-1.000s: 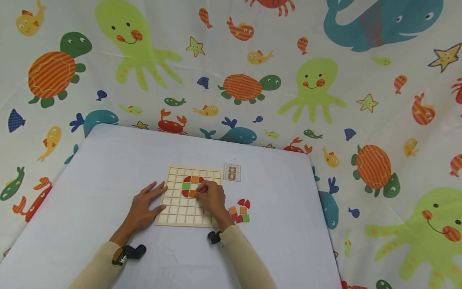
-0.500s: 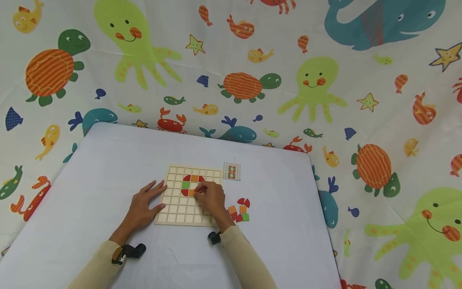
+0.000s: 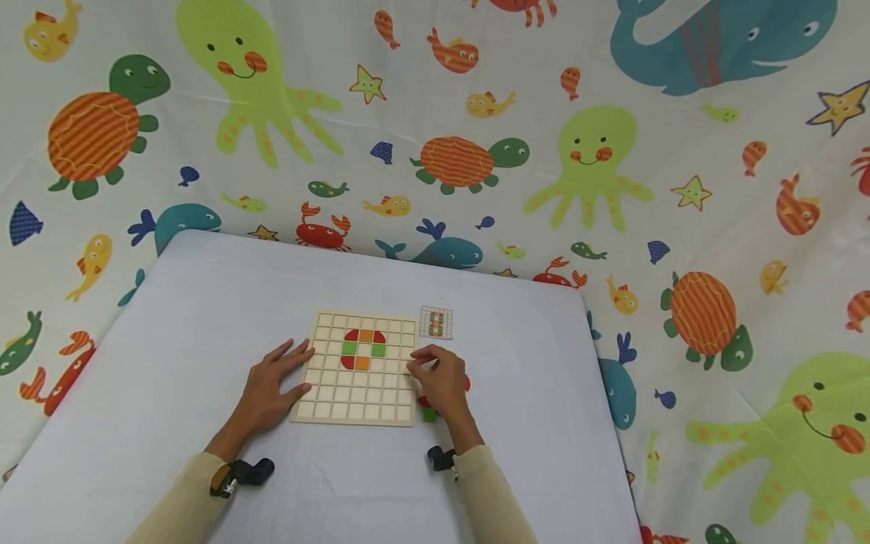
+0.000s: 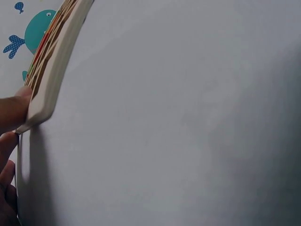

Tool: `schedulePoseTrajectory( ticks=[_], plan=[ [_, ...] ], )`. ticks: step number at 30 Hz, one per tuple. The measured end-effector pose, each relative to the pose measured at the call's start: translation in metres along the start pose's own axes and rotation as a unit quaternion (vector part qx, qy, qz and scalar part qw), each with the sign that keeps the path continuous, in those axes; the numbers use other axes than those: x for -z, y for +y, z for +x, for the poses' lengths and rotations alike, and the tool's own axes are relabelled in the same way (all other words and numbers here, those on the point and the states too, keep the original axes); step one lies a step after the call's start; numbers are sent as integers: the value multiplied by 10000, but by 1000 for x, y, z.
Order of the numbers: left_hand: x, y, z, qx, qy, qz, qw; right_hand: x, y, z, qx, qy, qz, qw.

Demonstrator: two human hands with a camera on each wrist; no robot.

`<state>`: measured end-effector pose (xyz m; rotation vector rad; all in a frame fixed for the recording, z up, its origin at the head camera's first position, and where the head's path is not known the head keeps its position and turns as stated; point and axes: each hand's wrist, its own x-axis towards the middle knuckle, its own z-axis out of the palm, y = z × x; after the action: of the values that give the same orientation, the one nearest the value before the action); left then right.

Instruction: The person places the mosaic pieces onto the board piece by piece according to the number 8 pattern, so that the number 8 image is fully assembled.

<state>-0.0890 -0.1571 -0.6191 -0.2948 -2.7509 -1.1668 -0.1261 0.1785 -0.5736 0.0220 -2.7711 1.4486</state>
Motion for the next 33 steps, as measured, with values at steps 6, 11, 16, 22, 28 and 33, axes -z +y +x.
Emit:
schedulePoseTrajectory(
  ticks=[6,11,16,22,28,33],
  plan=[
    [-2,-1,1,23,-31,-23,10000,27,20,-9,-393,378,-167,9984],
    [-3,-2,2,87,-72,-60,9999,45,35,-18,-718,686,-429,9941],
    [-2,-2,3,46,-9,-24,10000,58,46,-26,-1111,804,-636,9885],
    [0,0,1,57,30,17,10000,64,54,-30,-1303,779,-819,9850],
    [0,0,1,121,-21,0,9999,60,55,-29,-1339,779,-962,9832],
    [-1,-1,1,89,0,-21,10000,58,55,-25,-1423,676,-1021,9822]
  ],
)
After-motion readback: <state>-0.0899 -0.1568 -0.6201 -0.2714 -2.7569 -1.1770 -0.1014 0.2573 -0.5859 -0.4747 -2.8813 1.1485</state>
